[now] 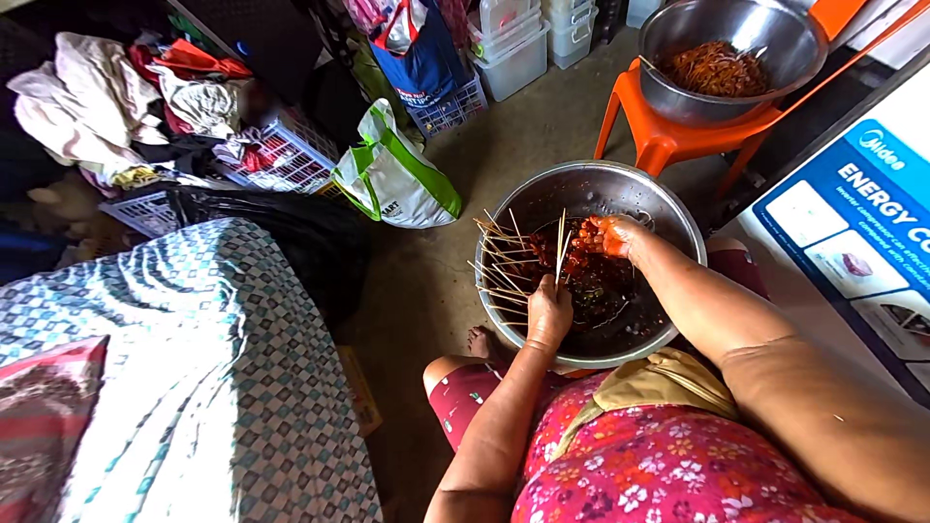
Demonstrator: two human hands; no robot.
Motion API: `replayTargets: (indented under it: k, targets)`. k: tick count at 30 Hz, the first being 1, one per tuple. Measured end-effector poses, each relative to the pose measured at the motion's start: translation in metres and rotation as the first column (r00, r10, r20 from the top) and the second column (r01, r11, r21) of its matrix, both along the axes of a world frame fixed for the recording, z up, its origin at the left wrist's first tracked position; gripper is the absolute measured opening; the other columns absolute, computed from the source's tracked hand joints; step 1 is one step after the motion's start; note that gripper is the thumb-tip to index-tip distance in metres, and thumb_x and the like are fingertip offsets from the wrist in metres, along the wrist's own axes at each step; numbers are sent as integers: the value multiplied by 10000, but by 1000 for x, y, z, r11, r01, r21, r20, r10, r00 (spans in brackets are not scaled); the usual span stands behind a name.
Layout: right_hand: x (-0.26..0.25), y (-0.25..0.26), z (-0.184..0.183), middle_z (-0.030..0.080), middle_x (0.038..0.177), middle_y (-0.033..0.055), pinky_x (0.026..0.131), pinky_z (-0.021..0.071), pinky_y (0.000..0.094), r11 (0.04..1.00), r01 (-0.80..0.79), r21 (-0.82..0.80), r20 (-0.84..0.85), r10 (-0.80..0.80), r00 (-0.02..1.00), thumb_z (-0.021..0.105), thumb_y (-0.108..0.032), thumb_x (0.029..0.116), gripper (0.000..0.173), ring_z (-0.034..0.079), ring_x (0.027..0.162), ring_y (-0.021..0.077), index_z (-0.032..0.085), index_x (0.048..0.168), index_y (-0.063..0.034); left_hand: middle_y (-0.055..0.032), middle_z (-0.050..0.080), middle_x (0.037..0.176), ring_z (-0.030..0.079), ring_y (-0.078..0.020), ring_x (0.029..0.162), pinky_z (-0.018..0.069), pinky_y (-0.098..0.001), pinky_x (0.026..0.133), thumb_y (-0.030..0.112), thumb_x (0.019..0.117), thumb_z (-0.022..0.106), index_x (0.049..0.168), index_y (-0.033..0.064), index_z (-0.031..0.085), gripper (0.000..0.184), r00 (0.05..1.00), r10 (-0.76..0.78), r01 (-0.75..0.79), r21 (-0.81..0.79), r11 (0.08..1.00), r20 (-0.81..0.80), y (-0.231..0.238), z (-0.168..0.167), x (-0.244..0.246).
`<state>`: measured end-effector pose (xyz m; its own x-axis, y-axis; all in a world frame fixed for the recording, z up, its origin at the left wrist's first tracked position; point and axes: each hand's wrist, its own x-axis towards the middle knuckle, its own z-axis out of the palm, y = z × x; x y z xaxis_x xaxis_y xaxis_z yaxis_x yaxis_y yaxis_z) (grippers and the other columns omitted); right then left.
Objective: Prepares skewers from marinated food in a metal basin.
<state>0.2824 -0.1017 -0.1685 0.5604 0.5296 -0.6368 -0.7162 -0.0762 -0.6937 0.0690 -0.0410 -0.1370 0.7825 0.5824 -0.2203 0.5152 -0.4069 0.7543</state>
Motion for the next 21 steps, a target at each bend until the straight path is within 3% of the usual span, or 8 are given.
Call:
replayTargets:
  k: [2, 4, 13, 21]
  targets:
    - [0, 0, -2, 592, 908, 77, 744, 601, 350, 999, -4, 35, -12, 4, 1000, 428, -164, 1100, 188, 645, 744, 179, 519, 1177, -18, -140, 678, 904, 666, -233, 836, 540, -418, 807, 120, 1020, 501, 1164, -14, 642, 242, 1000, 2, -2, 5, 1000, 1, 0, -1, 0]
    - [-2, 1, 0, 598, 922, 90, 752, 602, 356, 1000, 0, 30, 11, -1, 1000, 456, -98, 1076, 172, 653, 760, 190, 512, 1209, -3, -142, 680, 907, 666, -233, 836, 540, -420, 810, 117, 1023, 500, 1173, -16, 641, 245, 1000, 10, -10, 4, 1000, 1, 1, 0, -1]
    - [1, 1, -2, 599, 943, 92, 731, 609, 359, 999, 30, 44, 14, -30, 999, 483, -115, 1078, 249, 659, 758, 190, 500, 1306, -15, -118, 661, 847, 653, -213, 774, 541, -402, 765, 129, 1031, 498, 1142, -11, 643, 230, 999, 25, -25, 4, 1000, 29, 0, -2, -2]
    - [-24, 8, 6, 614, 917, 98, 681, 590, 350, 999, 31, 43, 29, -33, 999, 460, -132, 1087, 216, 653, 739, 196, 511, 1258, -10, -163, 689, 928, 691, -267, 879, 549, -442, 840, 108, 1037, 477, 1212, -20, 604, 251, 997, 32, -28, 51, 998, -70, -6, 6, 1]
